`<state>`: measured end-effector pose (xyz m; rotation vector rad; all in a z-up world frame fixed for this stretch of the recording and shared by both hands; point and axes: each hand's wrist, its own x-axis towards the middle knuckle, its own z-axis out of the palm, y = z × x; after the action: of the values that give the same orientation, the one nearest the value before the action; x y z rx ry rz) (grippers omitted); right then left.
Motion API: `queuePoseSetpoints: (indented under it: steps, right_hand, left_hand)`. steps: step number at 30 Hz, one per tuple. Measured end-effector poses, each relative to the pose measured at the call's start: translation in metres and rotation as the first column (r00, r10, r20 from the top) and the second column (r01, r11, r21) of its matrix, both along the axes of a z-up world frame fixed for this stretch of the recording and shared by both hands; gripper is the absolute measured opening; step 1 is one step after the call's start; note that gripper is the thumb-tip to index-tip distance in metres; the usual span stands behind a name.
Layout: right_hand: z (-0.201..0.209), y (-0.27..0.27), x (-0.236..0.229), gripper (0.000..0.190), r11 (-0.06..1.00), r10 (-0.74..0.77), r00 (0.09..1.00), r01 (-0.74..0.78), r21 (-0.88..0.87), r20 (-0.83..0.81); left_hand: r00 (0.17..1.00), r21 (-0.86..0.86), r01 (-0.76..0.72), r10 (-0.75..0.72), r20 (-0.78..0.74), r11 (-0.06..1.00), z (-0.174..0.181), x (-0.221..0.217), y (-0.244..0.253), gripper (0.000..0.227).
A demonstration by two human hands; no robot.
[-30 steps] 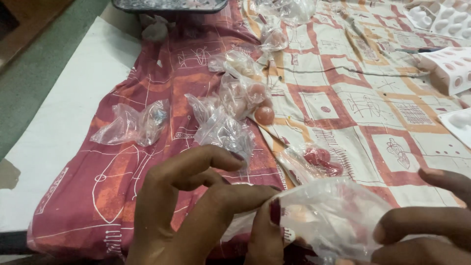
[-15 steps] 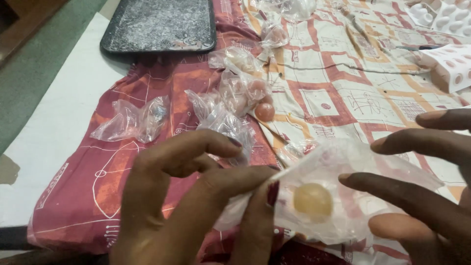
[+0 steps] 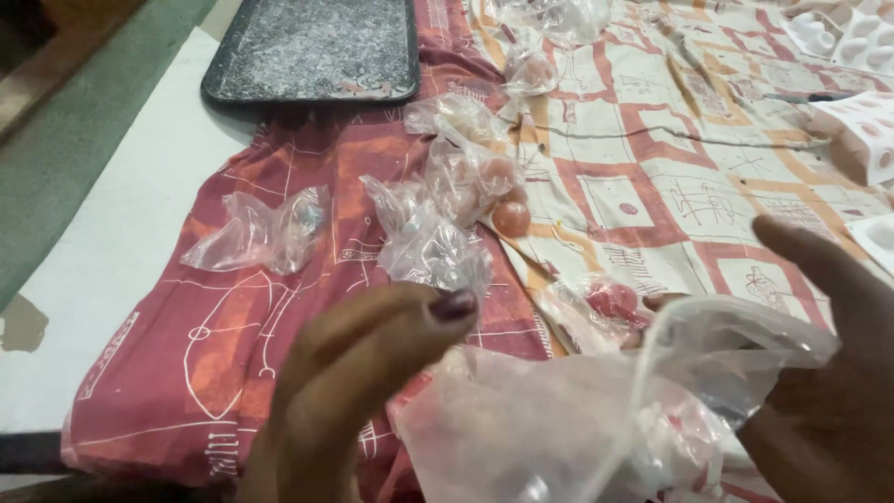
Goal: Sorting small round components into plastic bags and a box.
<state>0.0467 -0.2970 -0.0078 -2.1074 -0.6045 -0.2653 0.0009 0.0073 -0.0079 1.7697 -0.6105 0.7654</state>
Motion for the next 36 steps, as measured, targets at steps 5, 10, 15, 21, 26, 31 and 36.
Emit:
queuePoseSetpoints:
  steps: [5, 10, 15, 21, 26, 31, 36]
  right_hand:
    - [-0.007, 0.001, -0.004, 0.075, 0.991, -0.082, 0.996, 0.086, 0.106, -0.039]
    - [-0.011, -0.002, -0.008, 0.058, 0.96, -0.175, 0.982, 0.186, 0.21, -0.071]
    - [-0.037, -0.028, -0.016, 0.034, 0.919, -0.21, 0.969, 0.241, 0.314, -0.129]
    - [-0.009, -0.031, -0.002, 0.033, 0.999, -0.03, 0.951, 0.043, 0.034, -0.308]
    - [-0.014, 0.002, -0.014, 0.038, 0.921, -0.35, 0.926, 0.368, 0.129, -0.144]
    - [0.008, 0.032, -0.011, 0.039, 0.892, -0.394, 0.918, 0.395, 0.217, -0.051]
    - [0.048, 0.051, -0.005, 0.019, 0.766, -0.425, 0.892, 0.445, 0.464, -0.153]
  left_hand:
    - [0.937, -0.058, 0.34, -0.344, -0.063, 0.939, -0.033, 0.014, 0.035, 0.064]
    - [0.942, -0.173, 0.281, -0.306, -0.136, 0.944, -0.021, 0.001, 0.021, 0.066]
    - [0.976, 0.079, -0.142, 0.153, -0.154, 0.987, -0.002, -0.006, 0.016, 0.035]
    - [0.937, -0.044, 0.323, -0.326, -0.128, 0.945, -0.022, 0.021, 0.04, 0.034]
    - [0.891, -0.013, 0.409, -0.402, -0.209, 0.913, -0.022, 0.023, 0.032, 0.053]
    - [0.974, -0.026, -0.112, 0.105, -0.202, 0.993, 0.004, 0.007, 0.006, 0.035]
    - [0.968, -0.028, -0.206, 0.2, -0.151, 0.978, 0.046, 0.015, 0.005, 0.028]
